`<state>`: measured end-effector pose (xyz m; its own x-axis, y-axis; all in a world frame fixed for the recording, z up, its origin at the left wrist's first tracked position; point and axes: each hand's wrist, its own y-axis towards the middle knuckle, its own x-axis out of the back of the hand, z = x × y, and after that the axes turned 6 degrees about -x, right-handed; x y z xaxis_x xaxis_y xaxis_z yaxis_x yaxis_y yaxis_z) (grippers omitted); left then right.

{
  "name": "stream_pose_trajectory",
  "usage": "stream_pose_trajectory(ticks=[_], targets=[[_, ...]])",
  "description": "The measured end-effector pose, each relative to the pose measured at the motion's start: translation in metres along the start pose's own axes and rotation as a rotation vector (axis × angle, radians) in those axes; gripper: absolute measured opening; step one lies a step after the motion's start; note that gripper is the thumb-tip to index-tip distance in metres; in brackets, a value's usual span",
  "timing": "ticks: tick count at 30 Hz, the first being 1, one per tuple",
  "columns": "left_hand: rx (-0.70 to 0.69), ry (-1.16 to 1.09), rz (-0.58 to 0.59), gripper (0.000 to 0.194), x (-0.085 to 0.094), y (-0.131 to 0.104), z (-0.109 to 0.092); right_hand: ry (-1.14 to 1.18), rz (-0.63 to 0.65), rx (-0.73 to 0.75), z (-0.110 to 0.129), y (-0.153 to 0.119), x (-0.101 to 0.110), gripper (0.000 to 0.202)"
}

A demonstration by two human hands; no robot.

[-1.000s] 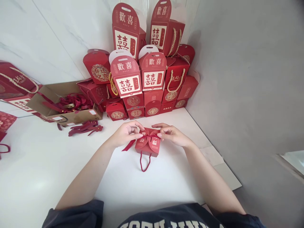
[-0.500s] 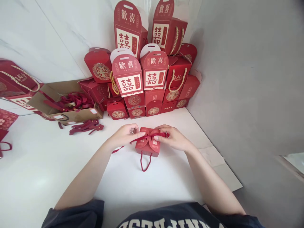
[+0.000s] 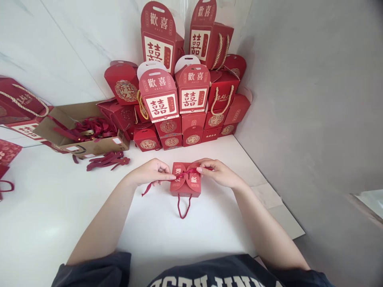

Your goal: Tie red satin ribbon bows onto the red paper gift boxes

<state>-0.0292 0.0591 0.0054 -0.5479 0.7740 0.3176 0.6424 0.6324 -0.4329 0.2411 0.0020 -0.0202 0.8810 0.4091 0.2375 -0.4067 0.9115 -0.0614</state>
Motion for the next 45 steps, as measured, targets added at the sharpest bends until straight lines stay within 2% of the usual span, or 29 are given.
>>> stream_pose_trajectory(ticks=[2, 8, 12, 17, 22, 27, 30, 34, 40, 45], targets=[[0.017, 0.007, 0.062, 0.035, 0.004, -0.001, 0.003, 0.04, 0.009, 0.025, -0.002, 0.001, 0.001, 0.032], [0.063, -0.001, 0.155, 0.037, 0.008, -0.003, 0.005, 0.091, 0.024, 0.014, -0.004, 0.001, 0.001, 0.03], [0.101, -0.008, 0.188, 0.033, 0.008, -0.003, 0.006, 0.129, -0.01, -0.005, -0.007, 0.001, 0.0, 0.029], [0.081, -0.08, 0.221, 0.03, 0.011, -0.004, 0.007, 0.116, -0.03, -0.006, -0.012, 0.002, 0.002, 0.029], [0.12, -0.026, 0.28, 0.033, 0.013, -0.006, 0.007, 0.099, -0.046, -0.017, -0.013, 0.001, 0.002, 0.029], [0.069, -0.101, 0.339, 0.034, 0.008, -0.005, 0.006, 0.108, -0.039, -0.014, -0.012, 0.002, 0.001, 0.029], [0.023, -0.143, 0.31, 0.025, 0.008, -0.006, 0.004, 0.092, -0.06, -0.034, -0.012, 0.001, 0.002, 0.029], [-0.057, -0.169, 0.262, 0.024, 0.01, -0.008, 0.001, 0.066, -0.082, -0.042, -0.011, 0.0, 0.004, 0.03], [0.04, -0.053, 0.184, 0.034, 0.007, -0.005, 0.005, 0.04, -0.051, -0.03, -0.01, 0.0, 0.003, 0.028], [-0.064, -0.028, 0.205, 0.031, 0.015, -0.005, 0.009, -0.035, -0.043, -0.016, -0.009, -0.003, 0.009, 0.027]])
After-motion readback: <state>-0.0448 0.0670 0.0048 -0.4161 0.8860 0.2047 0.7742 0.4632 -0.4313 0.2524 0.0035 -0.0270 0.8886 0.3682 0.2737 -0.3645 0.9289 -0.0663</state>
